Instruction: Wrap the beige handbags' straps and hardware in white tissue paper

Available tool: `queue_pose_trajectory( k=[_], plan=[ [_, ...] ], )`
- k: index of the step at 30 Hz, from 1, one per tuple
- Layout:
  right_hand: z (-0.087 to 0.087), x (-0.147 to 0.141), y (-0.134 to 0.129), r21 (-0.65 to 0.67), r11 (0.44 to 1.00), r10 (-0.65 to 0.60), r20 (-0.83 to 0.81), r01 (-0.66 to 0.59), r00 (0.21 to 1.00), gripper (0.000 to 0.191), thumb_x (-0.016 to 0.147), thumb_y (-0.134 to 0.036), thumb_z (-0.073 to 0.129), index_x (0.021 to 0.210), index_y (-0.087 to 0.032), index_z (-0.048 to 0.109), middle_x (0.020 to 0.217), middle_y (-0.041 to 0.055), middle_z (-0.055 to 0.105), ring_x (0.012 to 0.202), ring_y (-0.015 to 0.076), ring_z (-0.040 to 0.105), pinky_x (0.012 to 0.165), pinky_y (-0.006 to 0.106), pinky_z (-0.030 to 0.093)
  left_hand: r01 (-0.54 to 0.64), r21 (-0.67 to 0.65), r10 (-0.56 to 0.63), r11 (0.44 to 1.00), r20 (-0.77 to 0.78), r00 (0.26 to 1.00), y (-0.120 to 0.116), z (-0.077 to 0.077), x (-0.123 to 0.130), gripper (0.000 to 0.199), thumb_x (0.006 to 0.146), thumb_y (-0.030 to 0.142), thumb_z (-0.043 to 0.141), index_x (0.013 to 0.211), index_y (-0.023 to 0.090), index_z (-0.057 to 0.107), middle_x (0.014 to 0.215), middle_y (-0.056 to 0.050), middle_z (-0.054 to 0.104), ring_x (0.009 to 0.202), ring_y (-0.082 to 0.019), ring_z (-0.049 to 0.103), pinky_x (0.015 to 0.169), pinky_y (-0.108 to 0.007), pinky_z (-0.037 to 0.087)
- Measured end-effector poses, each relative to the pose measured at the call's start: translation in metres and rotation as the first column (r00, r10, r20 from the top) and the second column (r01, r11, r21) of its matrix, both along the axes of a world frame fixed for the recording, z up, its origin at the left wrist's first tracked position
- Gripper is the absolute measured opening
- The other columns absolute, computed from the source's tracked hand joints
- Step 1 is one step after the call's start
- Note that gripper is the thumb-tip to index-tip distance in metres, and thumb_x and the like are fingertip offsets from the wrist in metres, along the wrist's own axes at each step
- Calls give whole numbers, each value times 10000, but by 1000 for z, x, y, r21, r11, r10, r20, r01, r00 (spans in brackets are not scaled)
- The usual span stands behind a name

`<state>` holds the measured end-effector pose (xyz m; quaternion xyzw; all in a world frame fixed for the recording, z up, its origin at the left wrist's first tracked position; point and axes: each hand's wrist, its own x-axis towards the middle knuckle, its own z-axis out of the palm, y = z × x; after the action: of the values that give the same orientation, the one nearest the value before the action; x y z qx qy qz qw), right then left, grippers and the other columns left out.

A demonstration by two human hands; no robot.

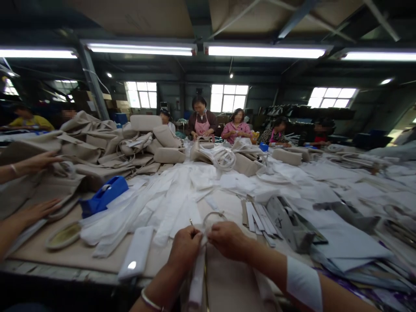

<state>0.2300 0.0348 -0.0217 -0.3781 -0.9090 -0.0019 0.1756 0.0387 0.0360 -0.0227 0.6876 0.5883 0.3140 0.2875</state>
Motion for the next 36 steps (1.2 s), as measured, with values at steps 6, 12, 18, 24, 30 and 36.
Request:
queue_pose_trajectory(
  k=[6, 12, 18, 24, 30, 36],
  plan=[
    [-1, 23, 51, -432, 902, -175, -374, -4, 911, 306, 890, -228, 512, 1109, -191, 722, 1091, 83, 728, 1005, 207, 651, 921, 341, 469, 13, -38, -13, 999, -12, 1000, 0, -8, 6, 185, 817, 289, 574, 787, 175, 717, 789, -51, 744, 764, -184, 661, 687, -270, 437],
    [-14, 13, 73, -655, 744, -179, -388, -134, 904, 348, 797, -192, 571, 1104, -168, 733, 941, 39, 757, 798, 157, 666, 784, 274, 507, 21, -41, -23, 999, -42, 999, 1, -10, 6, 199, 827, 310, 576, 814, 176, 723, 796, -51, 741, 773, -185, 655, 677, -266, 442],
    [-11, 4, 61, -680, 705, -159, -427, -200, 890, 396, 777, -153, 569, 1154, -146, 691, 870, 28, 724, 714, 133, 608, 701, 254, 475, 25, -21, -26, 999, -46, 999, 10, -13, 14, 192, 823, 298, 592, 826, 172, 736, 798, -64, 743, 758, -183, 653, 689, -274, 445],
    [1, 21, 37, -432, 855, -466, -400, 286, 790, 245, 878, -310, 550, 949, -171, 738, 839, 59, 710, 791, 186, 605, 777, 310, 445, 12, -11, -12, 1000, -28, 1000, 22, -13, 18, 238, 812, 265, 605, 968, 137, 732, 774, -65, 727, 734, -174, 646, 698, -268, 458],
    [4, 16, 24, -416, 847, -459, -260, 331, 849, 226, 886, -292, 542, 844, -175, 731, 827, 63, 690, 778, 183, 594, 738, 290, 424, 42, 42, -41, 998, -24, 999, 20, -6, 24, 517, 827, 216, 580, 1334, 119, 558, 634, 6, 662, 646, -154, 607, 708, -266, 462],
    [-2, 29, 27, -318, 885, -391, -114, 339, 914, 365, 815, -140, 571, 1165, -180, 669, 1128, 115, 639, 1003, 227, 593, 890, 321, 429, 16, 23, -16, 1000, -8, 1000, 22, -9, 20, 567, 811, 245, 597, 1358, 107, 537, 640, 5, 684, 650, -160, 629, 723, -270, 488]
  ],
)
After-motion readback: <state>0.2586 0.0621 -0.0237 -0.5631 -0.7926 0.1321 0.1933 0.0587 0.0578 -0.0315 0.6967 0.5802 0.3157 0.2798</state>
